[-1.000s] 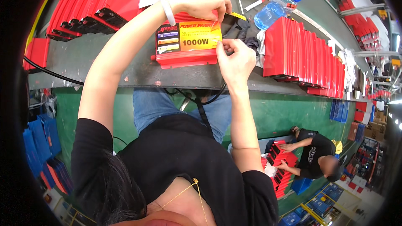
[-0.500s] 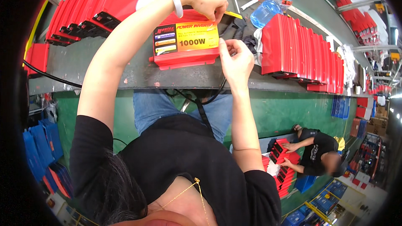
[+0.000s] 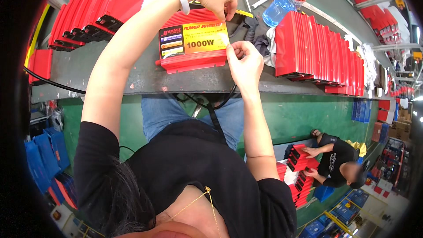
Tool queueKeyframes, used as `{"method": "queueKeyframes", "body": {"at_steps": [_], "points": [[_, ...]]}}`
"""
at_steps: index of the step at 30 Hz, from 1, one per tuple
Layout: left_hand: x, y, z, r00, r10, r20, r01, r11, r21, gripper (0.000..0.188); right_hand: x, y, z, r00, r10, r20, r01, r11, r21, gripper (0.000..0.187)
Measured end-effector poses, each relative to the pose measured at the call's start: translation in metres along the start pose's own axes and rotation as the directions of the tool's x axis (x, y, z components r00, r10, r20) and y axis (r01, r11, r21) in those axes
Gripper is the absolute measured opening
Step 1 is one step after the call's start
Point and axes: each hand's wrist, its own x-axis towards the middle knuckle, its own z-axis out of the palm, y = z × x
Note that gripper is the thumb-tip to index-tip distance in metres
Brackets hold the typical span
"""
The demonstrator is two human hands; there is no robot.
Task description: Cleaning and applying product labels to power inverter housings on an assembly line.
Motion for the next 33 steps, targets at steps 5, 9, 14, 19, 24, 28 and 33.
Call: {"method": "queueKeyframes", "body": {"at_steps": [5,9,14,19,24,28,33], "points": [[0.008,-0.014,0.006,0.999,0.036,0.016,-0.037,0.999,0.004,0.011,0.0,-0.001,0.002,1.0,-0.011,-0.007,0.011,1.0,0.007,0.014],[0.009,-0.011,0.01,0.999,0.053,-0.008,-0.052,0.997,0.052,0.01,-0.001,-0.004,0.001,1.0,0.005,-0.003,-0.005,1.0,-0.021,0.012],[0.01,-0.012,0.019,0.999,0.041,-0.016,-0.039,0.991,0.127,0.012,-0.001,-0.011,-0.003,0.987,-0.159,0.001,0.153,0.95,-0.274,0.012],[-0.044,-0.005,0.026,0.755,0.1,-0.648,0.174,0.922,0.345,0.031,-0.002,-0.017,-0.013,0.956,-0.288,-0.057,0.245,0.887,-0.391,0.014],[-0.127,0.033,0.074,0.622,-0.058,-0.781,0.411,0.873,0.263,0.045,-0.014,-0.046,0.04,0.8,-0.522,0.295,0.599,0.719,-0.352,0.06],[-0.149,0.058,0.134,0.626,-0.298,-0.721,0.47,0.882,0.043,0.066,-0.019,-0.038,0.047,0.778,-0.445,0.443,0.613,0.69,-0.384,0.075],[-0.162,0.057,0.142,0.639,-0.361,-0.679,0.619,0.765,0.176,0.075,0.004,-0.011,-0.025,0.882,0.049,0.469,0.349,0.601,-0.719,0.072]]}}
